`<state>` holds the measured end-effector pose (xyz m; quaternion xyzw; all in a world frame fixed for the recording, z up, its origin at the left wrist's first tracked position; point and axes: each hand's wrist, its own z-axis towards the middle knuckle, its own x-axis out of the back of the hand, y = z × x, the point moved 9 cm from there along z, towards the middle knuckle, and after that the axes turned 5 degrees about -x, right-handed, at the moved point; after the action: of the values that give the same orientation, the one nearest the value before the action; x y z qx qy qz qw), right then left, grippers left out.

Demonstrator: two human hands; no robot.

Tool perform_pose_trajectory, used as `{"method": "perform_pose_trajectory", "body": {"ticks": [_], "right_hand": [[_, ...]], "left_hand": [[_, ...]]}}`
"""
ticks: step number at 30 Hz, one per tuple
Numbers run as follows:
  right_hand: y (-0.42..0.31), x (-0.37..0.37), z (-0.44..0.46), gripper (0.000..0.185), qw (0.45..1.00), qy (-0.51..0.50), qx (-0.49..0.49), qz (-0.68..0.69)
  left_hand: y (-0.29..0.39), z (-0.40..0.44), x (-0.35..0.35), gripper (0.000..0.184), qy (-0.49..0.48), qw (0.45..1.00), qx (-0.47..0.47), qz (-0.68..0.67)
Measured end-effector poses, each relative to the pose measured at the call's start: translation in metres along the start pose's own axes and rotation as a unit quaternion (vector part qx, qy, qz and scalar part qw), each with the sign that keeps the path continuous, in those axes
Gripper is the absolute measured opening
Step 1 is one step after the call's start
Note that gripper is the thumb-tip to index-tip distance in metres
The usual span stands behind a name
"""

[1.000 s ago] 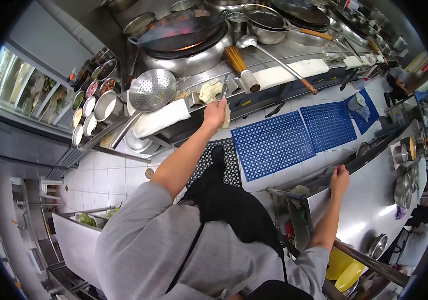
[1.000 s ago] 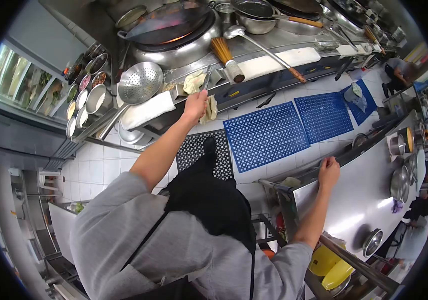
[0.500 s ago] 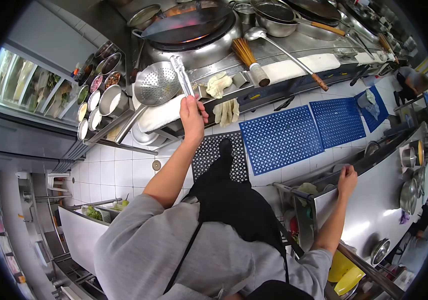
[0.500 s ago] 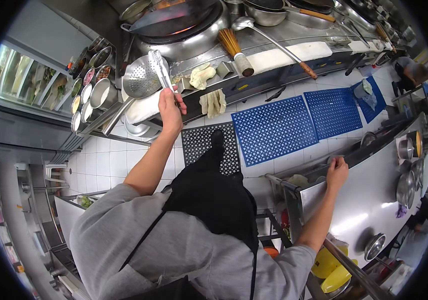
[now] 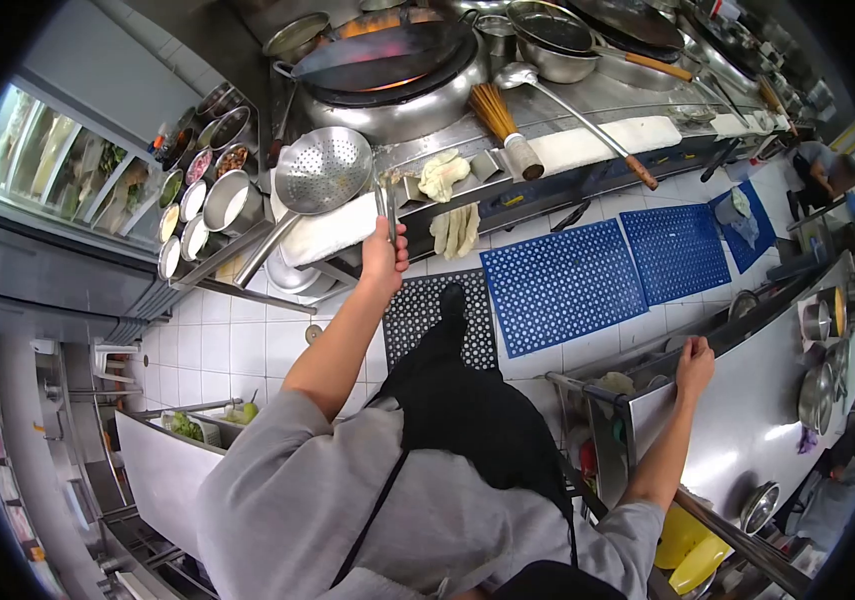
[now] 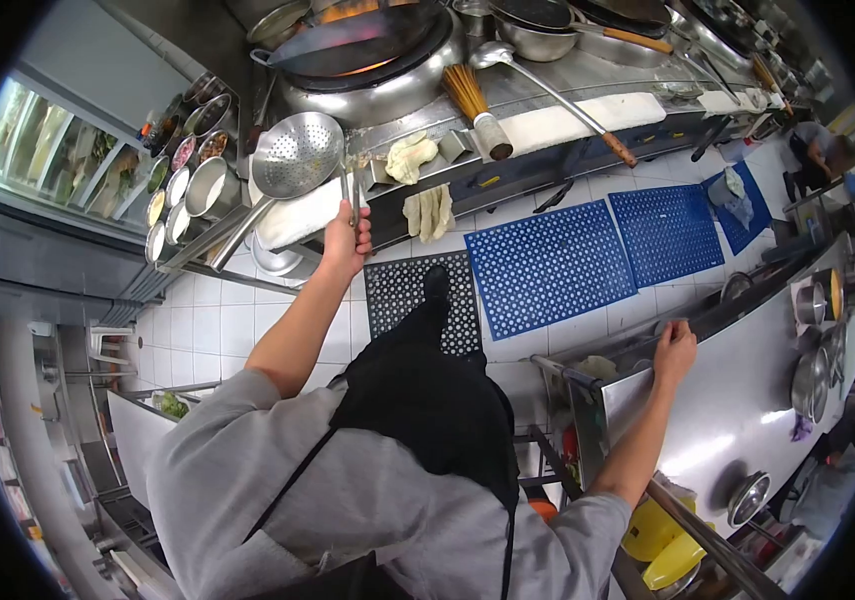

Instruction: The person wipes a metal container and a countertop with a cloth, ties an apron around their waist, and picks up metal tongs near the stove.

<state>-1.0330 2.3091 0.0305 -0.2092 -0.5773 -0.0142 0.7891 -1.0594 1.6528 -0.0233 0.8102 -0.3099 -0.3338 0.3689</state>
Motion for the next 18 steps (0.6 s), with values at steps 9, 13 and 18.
{"method": "perform_pose_trajectory", "body": {"ticks": [9, 13, 18], "right_hand": [[0.010, -0.006, 0.000, 0.016, 1.000, 0.000, 0.001, -0.004], [0.010, -0.007, 0.000, 0.016, 1.000, -0.008, -0.008, 0.002], [0.011, -0.007, 0.001, 0.015, 1.000, 0.003, 0.004, 0.010]], "left_hand": [[0.070, -0.030, -0.005, 0.046, 0.030, 0.964, -0.240, -0.111], [-0.009, -0.001, -0.009, 0.046, -0.047, 0.996, 0.079, -0.009], [0.019, -0.019, -0.018, 0.048, -0.130, 0.981, -0.012, -0.144]]}}
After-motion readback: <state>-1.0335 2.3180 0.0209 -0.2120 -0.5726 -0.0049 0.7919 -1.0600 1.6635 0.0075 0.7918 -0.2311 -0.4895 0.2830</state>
